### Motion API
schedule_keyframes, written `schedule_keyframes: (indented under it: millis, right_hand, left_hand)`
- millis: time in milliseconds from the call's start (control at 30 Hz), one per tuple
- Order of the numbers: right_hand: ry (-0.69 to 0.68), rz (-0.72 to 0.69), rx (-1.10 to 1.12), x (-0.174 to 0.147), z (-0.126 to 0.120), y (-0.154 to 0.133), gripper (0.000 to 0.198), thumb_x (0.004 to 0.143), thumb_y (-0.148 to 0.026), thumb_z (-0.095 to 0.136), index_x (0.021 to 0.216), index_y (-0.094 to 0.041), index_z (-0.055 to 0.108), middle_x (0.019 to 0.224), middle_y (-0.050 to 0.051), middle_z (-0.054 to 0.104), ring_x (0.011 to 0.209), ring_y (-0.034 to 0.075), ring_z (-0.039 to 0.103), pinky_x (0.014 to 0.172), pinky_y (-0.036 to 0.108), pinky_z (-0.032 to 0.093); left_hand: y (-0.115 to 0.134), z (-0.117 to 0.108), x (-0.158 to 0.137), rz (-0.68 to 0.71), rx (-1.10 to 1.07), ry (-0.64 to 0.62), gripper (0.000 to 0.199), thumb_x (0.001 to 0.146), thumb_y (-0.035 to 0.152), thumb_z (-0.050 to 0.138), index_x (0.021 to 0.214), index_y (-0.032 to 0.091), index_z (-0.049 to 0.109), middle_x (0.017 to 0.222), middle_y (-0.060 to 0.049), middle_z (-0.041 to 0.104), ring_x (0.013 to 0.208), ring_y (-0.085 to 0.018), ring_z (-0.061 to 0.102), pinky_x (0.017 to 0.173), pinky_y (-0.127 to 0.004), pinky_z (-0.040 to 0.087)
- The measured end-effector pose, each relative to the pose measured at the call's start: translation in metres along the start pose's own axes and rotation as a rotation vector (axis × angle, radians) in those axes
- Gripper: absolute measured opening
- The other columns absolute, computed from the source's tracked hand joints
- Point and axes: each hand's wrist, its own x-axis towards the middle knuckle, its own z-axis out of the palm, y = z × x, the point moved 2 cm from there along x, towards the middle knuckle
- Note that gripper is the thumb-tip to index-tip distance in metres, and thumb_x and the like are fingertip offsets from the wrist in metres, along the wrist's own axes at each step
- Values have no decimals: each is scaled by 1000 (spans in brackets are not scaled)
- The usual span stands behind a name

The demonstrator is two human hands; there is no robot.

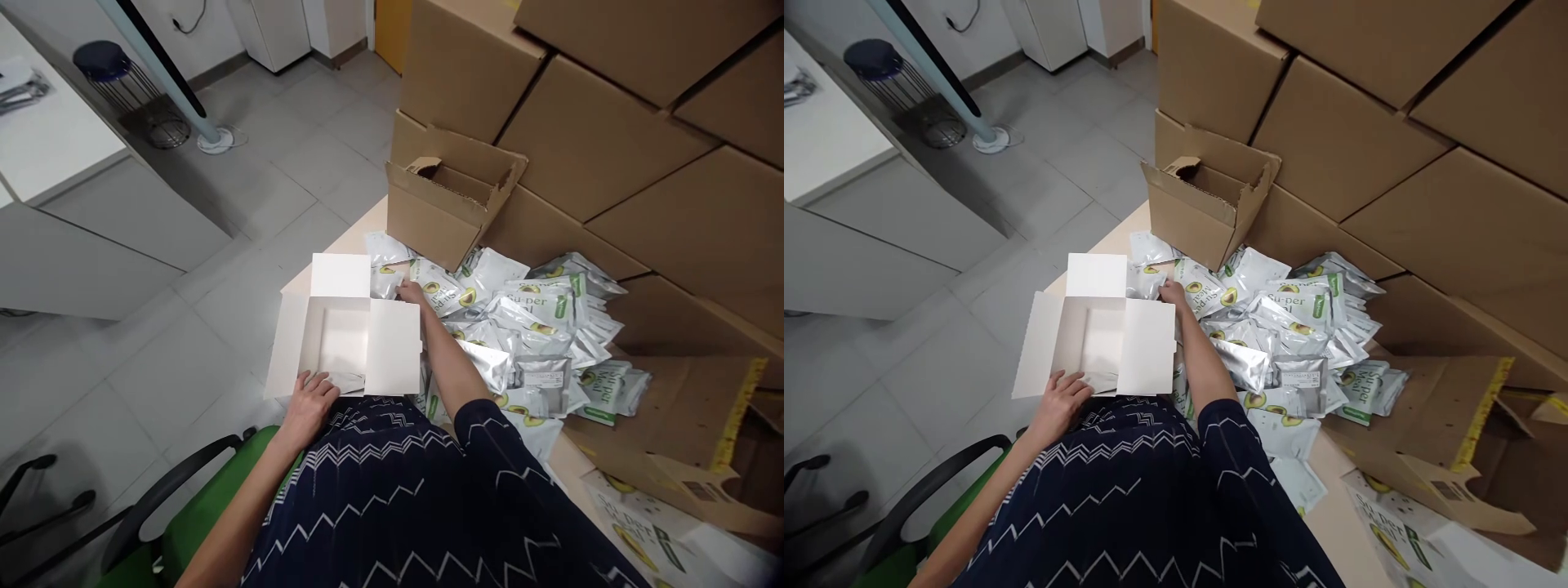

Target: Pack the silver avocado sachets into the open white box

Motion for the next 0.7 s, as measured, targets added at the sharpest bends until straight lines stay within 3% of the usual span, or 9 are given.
schedule_keyframes:
  millis: [133,267,400,533,600,700]
  right_hand:
    - [105,-125,89,-24,-33,12,18,88,-30,44,85,-20,59,70,-4,57,68,13,52,65,20,40]
    - [327,-312,95,-60,-90,23,20,88,-32,41,89,-22,58,75,-1,57,74,16,51,71,24,40]
    - [566,-390,63,-111,-143,26,24,93,-36,38,94,-22,58,78,1,58,73,17,52,71,27,41]
    - [791,-490,151,-167,-172,18,30,97,-45,40,99,-21,59,78,1,57,71,16,54,69,29,44]
    - [800,-553,235,-191,-175,11,33,98,-49,42,102,-22,59,80,2,57,72,16,56,67,29,45]
    - [620,-611,291,-217,-163,-4,30,98,-50,45,103,-24,61,81,2,59,71,16,58,64,28,45]
  left_hand:
    - [-4,-3,6,42,10,-36,21,94,10,47,96,22,65,98,-5,73,105,-25,65,101,-48,37]
    - [-4,-7,18,113,-5,-96,20,93,10,48,98,21,64,105,-7,72,91,-21,66,87,-38,43]
    - [4,-7,33,137,-4,-136,18,90,7,51,89,21,62,91,-5,71,81,-21,65,75,-34,41]
    - [16,-7,44,159,-45,-159,17,89,7,52,85,21,60,81,-3,68,73,-20,62,73,-33,38]
    - [20,-7,47,173,-55,-168,15,91,9,52,87,21,60,81,-3,68,73,-19,61,72,-32,38]
    - [23,-6,48,178,-45,-175,13,93,12,51,91,20,61,85,-4,69,77,-20,62,72,-32,38]
